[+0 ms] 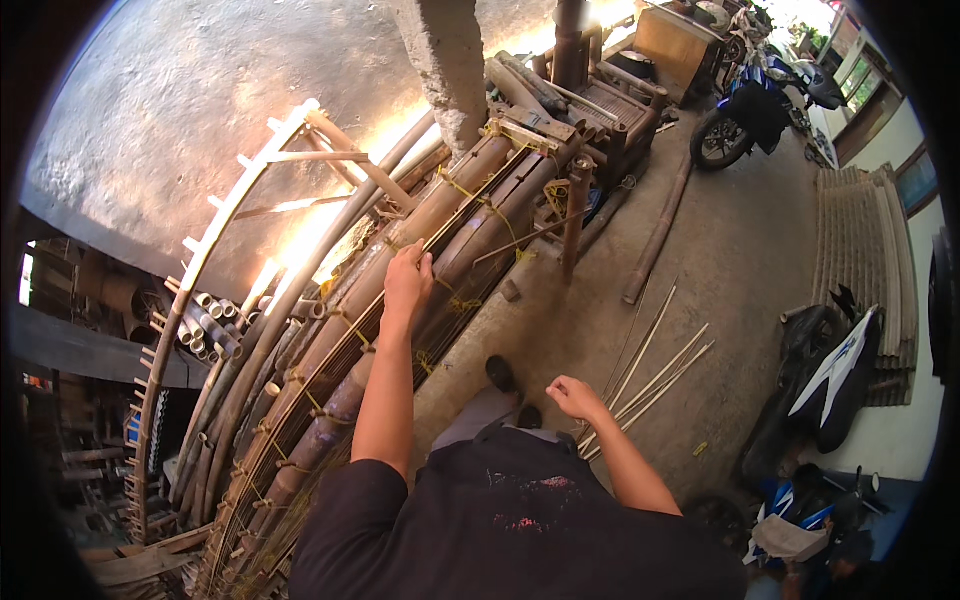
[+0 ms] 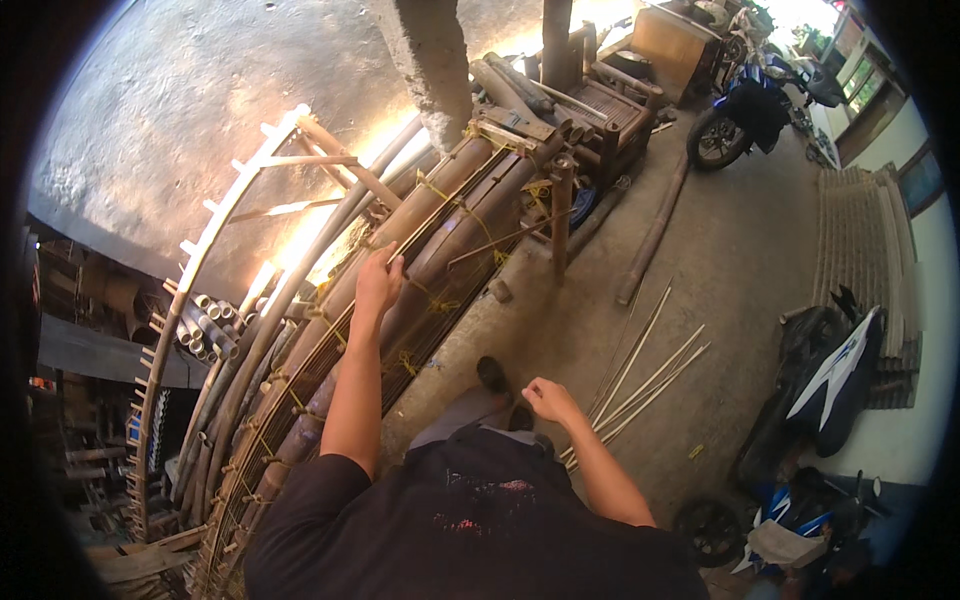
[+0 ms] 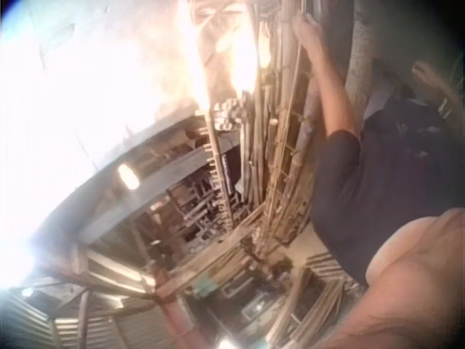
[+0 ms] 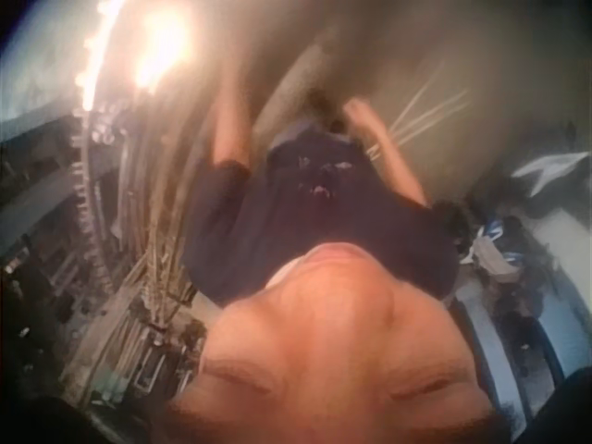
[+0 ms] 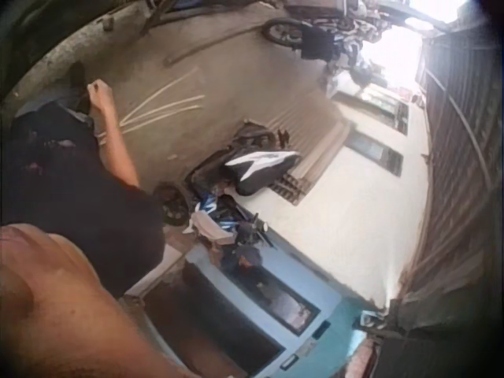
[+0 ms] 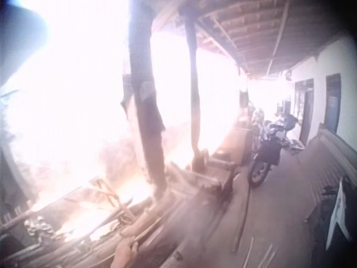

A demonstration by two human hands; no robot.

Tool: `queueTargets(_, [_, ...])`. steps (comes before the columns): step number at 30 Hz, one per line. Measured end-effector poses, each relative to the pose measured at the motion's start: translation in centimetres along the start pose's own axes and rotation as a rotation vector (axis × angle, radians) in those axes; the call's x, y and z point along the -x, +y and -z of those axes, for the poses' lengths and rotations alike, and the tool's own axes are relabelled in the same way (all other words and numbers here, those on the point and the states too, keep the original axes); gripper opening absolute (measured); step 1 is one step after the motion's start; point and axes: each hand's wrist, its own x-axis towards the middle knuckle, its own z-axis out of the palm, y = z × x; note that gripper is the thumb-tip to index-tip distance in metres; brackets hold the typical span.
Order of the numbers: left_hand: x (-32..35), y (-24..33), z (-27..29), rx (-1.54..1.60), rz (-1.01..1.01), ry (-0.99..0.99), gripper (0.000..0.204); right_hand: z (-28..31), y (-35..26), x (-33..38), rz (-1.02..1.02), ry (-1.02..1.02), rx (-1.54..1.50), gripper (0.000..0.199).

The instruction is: The person ties thin bamboo sticks to a larger bamboo rack using yellow string. They wrap the string around the sticks and rack, then tie knots to secure them in place.

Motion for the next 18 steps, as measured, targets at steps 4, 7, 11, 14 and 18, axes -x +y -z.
queueTargets(4, [-5.7,-1.0,-3.2,-0.207,0.085,-0.189,0.021,2.0,-0.6,-5.4,0.030,-0.005,-0.054,0.033])
queueTargets(7, [-9.0,-0.9,-4.6,-0.150,0.101,-0.145,0.017,5.2,-3.0,-9.0,0.085,0.019,-0.016,0.031])
queueTargets(11, [-11.2,1.7,-8.1,-0.002,0.069,-0.040,0.022,8.1,-5.0,-15.1,0.061,-0.146,-0.111,0.030])
queueTargets(14, [-12.0,3.2,-10.1,-0.025,0.158,-0.117,0.018,9.4,-7.9,-19.8,0.136,-0.253,-0.218,0.031])
queueTargets(18, [-11.9,3.8,-10.8,-0.045,0.274,-0.155,0.023,11.3,-13.9,-24.4,-0.023,-0.459,-0.823,0.033])
